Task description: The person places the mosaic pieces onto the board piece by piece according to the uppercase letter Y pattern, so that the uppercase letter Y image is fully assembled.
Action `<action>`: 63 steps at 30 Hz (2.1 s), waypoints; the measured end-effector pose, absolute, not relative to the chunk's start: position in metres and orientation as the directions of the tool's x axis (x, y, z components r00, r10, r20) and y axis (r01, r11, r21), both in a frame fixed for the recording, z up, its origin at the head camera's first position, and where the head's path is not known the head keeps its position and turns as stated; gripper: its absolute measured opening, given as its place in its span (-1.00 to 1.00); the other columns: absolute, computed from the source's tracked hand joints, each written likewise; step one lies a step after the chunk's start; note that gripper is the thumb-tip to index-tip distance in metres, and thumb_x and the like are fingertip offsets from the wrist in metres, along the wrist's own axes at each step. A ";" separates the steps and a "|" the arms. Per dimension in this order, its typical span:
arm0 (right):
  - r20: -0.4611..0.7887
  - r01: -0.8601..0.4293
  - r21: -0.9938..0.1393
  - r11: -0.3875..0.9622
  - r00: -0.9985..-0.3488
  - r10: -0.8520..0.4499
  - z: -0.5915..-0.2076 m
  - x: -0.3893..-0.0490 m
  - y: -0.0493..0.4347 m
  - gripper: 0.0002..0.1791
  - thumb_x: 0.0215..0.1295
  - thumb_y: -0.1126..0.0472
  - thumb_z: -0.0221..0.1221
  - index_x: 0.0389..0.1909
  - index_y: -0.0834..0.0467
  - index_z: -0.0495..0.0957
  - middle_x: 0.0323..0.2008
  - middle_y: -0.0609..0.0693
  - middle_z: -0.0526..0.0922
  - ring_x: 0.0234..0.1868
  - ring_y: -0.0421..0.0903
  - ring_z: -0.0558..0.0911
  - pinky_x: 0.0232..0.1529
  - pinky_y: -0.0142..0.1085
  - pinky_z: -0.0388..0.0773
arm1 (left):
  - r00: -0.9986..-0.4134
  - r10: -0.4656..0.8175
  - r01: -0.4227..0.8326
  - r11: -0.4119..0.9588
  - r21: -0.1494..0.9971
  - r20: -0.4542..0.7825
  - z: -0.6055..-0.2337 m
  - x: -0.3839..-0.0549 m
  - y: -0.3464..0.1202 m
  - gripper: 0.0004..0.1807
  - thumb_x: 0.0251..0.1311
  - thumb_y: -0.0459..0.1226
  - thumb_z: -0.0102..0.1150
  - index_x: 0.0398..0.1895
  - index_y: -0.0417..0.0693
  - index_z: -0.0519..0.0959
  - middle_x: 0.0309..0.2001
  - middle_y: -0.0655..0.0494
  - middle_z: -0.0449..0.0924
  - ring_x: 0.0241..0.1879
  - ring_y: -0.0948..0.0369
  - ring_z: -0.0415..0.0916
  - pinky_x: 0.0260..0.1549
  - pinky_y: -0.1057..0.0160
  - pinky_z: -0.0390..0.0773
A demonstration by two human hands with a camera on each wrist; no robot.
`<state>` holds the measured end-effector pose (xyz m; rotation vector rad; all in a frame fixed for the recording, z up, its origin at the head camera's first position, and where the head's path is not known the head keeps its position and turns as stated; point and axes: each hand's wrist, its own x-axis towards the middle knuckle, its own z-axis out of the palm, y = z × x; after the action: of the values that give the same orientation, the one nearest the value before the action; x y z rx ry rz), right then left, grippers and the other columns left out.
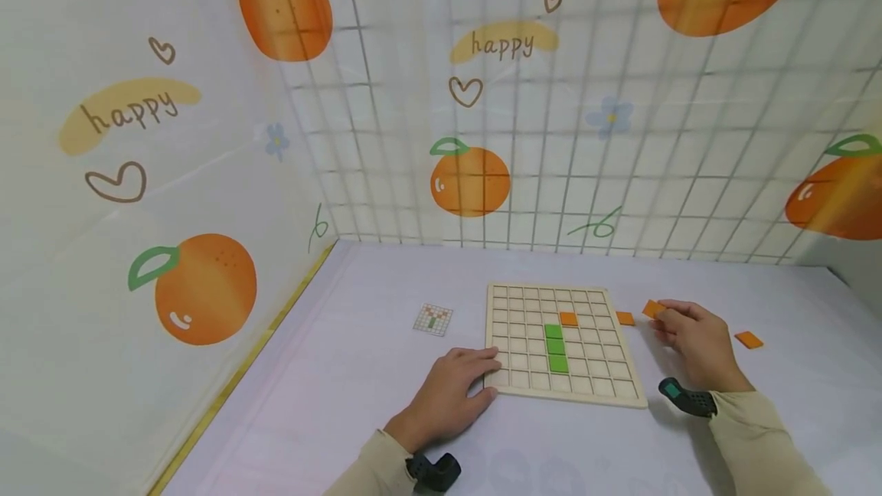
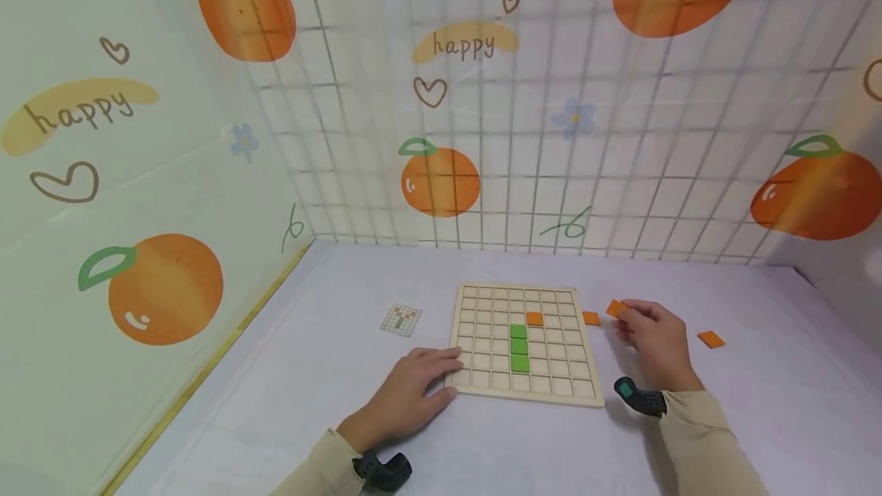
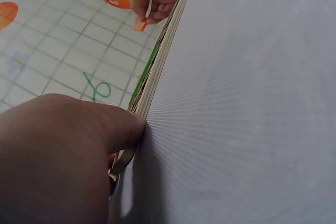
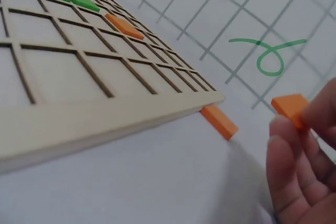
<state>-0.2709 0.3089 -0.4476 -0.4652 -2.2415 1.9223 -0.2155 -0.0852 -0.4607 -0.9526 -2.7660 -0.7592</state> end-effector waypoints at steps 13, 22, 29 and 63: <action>-0.086 0.136 -0.978 0.160 -0.954 0.286 -0.446 -0.280 0.300 -0.51 0.48 0.14 0.09 0.32 0.27 0.37 -0.27 -0.20 0.64 -0.26 -0.23 0.65 -0.27 -0.39 0.66 | -0.804 0.541 0.590 0.677 0.439 0.246 -0.458 -0.214 -0.086 -0.58 0.38 -0.11 0.13 0.25 0.05 0.58 0.39 0.25 0.40 0.32 0.19 0.33 0.27 0.01 0.35; -0.052 0.106 -0.958 0.267 -0.978 0.202 -0.443 -0.282 0.294 -0.41 0.47 0.14 0.08 0.41 0.34 0.29 0.16 0.22 0.50 -0.21 -0.25 0.64 -0.21 -0.43 0.64 | -0.800 0.548 0.596 0.680 0.427 0.244 -0.459 -0.215 -0.087 -0.58 0.38 -0.10 0.12 0.26 0.06 0.57 0.40 0.26 0.39 0.33 0.20 0.32 0.28 0.01 0.33; -0.033 0.085 -0.911 0.404 -0.990 0.134 -0.440 -0.284 0.289 -0.40 0.48 0.08 0.06 0.43 0.29 0.31 0.34 0.33 0.38 -0.01 -0.04 0.62 -0.21 -0.52 0.57 | -0.799 0.551 0.598 0.681 0.423 0.243 -0.459 -0.215 -0.087 -0.58 0.38 -0.10 0.13 0.26 0.06 0.57 0.40 0.26 0.39 0.32 0.19 0.32 0.27 0.01 0.35; 0.069 -0.028 -0.859 0.511 -0.996 0.061 -0.443 -0.293 0.262 -0.49 0.41 0.22 0.11 0.32 0.34 0.45 0.23 0.33 0.52 -0.18 -0.10 0.67 -0.24 -0.46 0.59 | -0.810 0.540 0.581 0.692 0.428 0.228 -0.458 -0.214 -0.087 -0.57 0.39 -0.09 0.12 0.27 0.07 0.57 0.40 0.30 0.37 0.34 0.21 0.30 0.29 0.01 0.33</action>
<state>-0.2935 0.2622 -0.4432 -0.0292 -2.6518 1.5093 -0.2138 -0.0865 -0.4582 -0.9337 -2.8119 -0.7552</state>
